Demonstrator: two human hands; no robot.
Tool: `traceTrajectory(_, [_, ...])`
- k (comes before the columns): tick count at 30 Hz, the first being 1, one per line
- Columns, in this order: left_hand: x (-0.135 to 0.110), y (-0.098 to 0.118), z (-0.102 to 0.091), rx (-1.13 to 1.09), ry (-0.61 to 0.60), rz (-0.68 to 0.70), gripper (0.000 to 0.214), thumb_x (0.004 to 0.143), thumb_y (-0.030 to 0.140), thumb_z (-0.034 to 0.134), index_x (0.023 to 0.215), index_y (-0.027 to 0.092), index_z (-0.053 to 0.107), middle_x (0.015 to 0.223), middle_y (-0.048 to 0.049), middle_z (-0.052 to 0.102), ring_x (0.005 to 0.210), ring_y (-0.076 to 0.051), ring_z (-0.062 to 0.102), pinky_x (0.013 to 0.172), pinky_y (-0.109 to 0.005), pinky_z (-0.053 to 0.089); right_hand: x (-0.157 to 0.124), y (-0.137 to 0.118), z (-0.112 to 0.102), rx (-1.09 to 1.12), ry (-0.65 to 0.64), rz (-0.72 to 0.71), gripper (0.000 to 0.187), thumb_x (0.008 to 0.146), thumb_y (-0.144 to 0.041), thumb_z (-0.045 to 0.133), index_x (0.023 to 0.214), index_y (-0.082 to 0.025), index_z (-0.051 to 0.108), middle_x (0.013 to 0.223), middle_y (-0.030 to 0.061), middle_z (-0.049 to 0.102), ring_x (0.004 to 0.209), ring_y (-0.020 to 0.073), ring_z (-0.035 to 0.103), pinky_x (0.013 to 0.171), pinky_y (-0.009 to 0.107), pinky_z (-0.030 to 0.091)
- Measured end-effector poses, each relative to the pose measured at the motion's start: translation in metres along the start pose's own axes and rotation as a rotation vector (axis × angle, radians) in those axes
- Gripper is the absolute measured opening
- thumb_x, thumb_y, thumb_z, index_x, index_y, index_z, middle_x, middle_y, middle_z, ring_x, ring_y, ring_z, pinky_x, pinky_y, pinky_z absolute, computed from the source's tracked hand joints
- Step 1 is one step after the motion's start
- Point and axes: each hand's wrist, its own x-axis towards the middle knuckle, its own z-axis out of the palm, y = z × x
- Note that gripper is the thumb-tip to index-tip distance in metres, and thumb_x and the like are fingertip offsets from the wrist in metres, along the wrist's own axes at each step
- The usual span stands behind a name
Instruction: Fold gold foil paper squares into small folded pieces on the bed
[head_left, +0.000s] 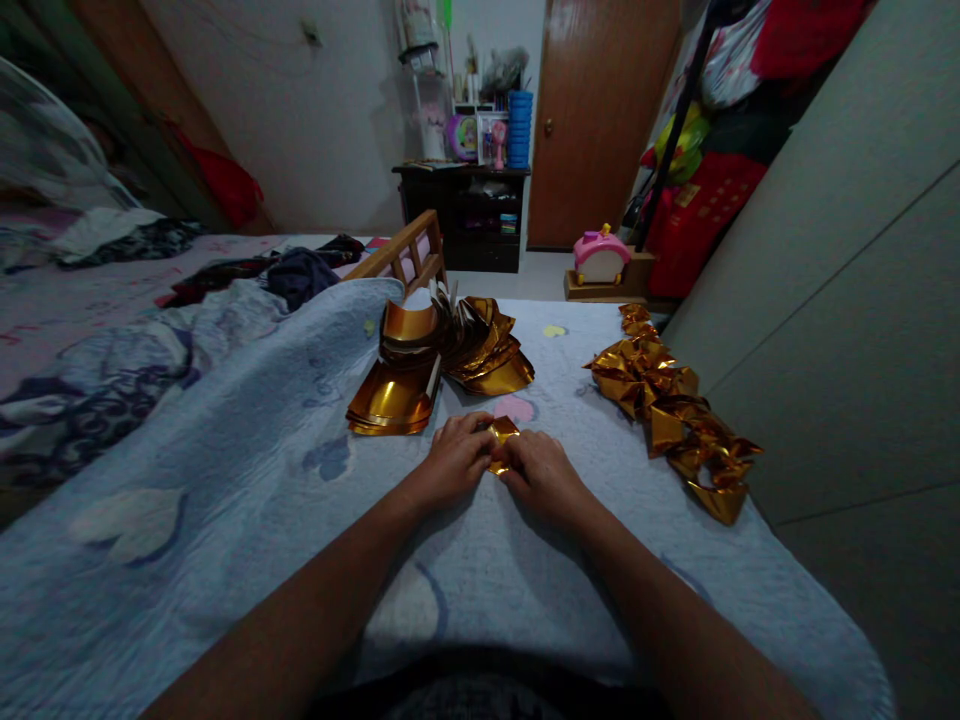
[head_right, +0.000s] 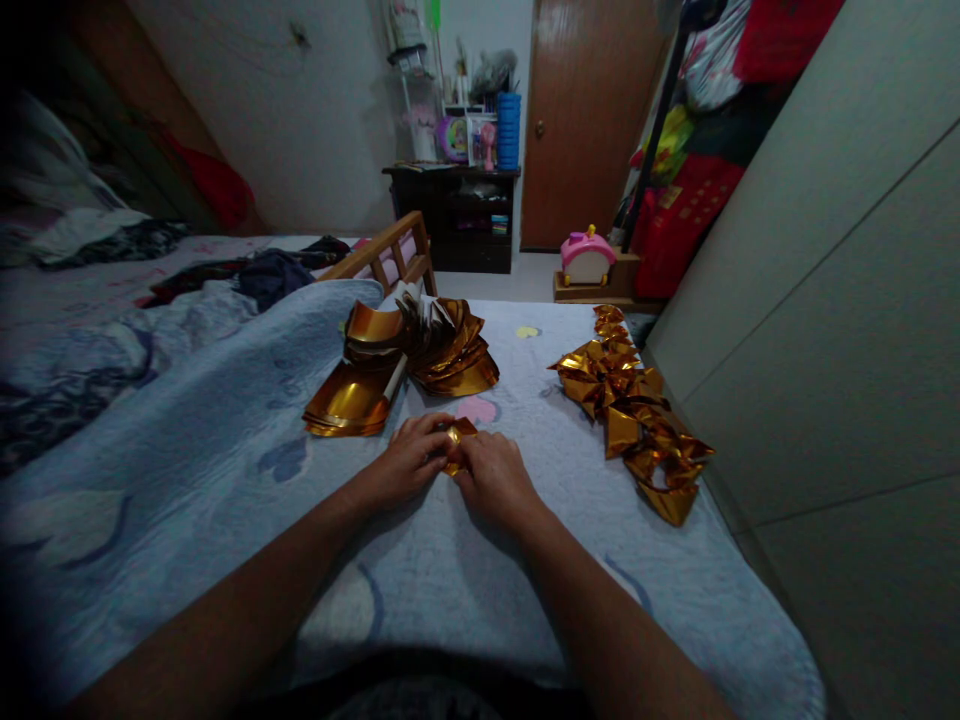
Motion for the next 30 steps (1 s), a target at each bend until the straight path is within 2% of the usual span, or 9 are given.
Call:
traceTrajectory(5, [0.002, -0.009, -0.001, -0.042, -0.021, 0.037, 0.022, 0.089, 0.012, 0.057, 0.099, 0.026, 0.071, 0.141, -0.0035, 0.056, 0.128, -0.026, 0.046, 0.112, -0.048, 0.036, -0.001, 0.001, 0.0, -0.001, -0.014, -0.025, 0.011, 0.092, -0.018, 0.062, 0.1, -0.02, 0.069, 0.096, 0.0054, 0.067, 0.088, 0.0202, 0.054, 0.076, 0.032, 0.031])
traceTrajectory(10, [0.004, -0.018, -0.003, -0.066, -0.054, 0.091, 0.03, 0.088, 0.01, 0.056, 0.107, 0.028, 0.072, 0.143, -0.0041, 0.055, 0.13, -0.025, 0.046, 0.115, -0.048, 0.035, -0.003, 0.002, -0.001, -0.059, -0.037, -0.062, 0.024, 0.092, -0.017, 0.062, 0.113, -0.027, 0.07, 0.1, 0.0055, 0.064, 0.09, 0.0207, 0.052, 0.077, 0.032, 0.032])
traceTrajectory(15, [0.003, -0.017, -0.007, -0.074, -0.064, 0.096, 0.022, 0.087, 0.013, 0.06, 0.1, 0.025, 0.073, 0.14, -0.0055, 0.056, 0.129, -0.026, 0.047, 0.115, -0.048, 0.037, -0.007, 0.001, -0.007, -0.082, -0.088, -0.123, 0.032, 0.095, -0.023, 0.063, 0.124, -0.033, 0.07, 0.104, 0.0069, 0.061, 0.092, 0.0216, 0.05, 0.081, 0.034, 0.034])
traceTrajectory(19, [0.003, -0.014, -0.008, -0.079, -0.076, 0.088, 0.019, 0.089, 0.015, 0.06, 0.098, 0.025, 0.073, 0.14, -0.006, 0.055, 0.13, -0.026, 0.047, 0.115, -0.05, 0.036, -0.009, 0.001, -0.008, -0.103, -0.121, -0.158, 0.029, 0.094, -0.026, 0.065, 0.12, -0.035, 0.072, 0.104, 0.0066, 0.06, 0.094, 0.0224, 0.048, 0.084, 0.037, 0.034])
traceTrajectory(26, [0.003, -0.015, -0.008, -0.091, -0.066, 0.088, 0.019, 0.09, 0.015, 0.061, 0.1, 0.026, 0.073, 0.141, -0.005, 0.055, 0.13, -0.026, 0.046, 0.115, -0.049, 0.035, -0.009, 0.006, -0.01, -0.055, -0.1, -0.201, 0.027, 0.092, -0.03, 0.068, 0.117, -0.034, 0.075, 0.101, 0.0072, 0.06, 0.094, 0.0224, 0.05, 0.086, 0.038, 0.037])
traceTrajectory(30, [0.003, -0.017, -0.007, -0.092, -0.078, 0.103, 0.019, 0.09, 0.016, 0.061, 0.1, 0.026, 0.074, 0.141, -0.0051, 0.055, 0.13, -0.026, 0.046, 0.115, -0.049, 0.035, -0.01, 0.01, -0.014, 0.005, -0.104, -0.26, 0.021, 0.093, -0.027, 0.066, 0.11, -0.028, 0.078, 0.099, 0.0074, 0.061, 0.094, 0.0213, 0.052, 0.085, 0.036, 0.04])
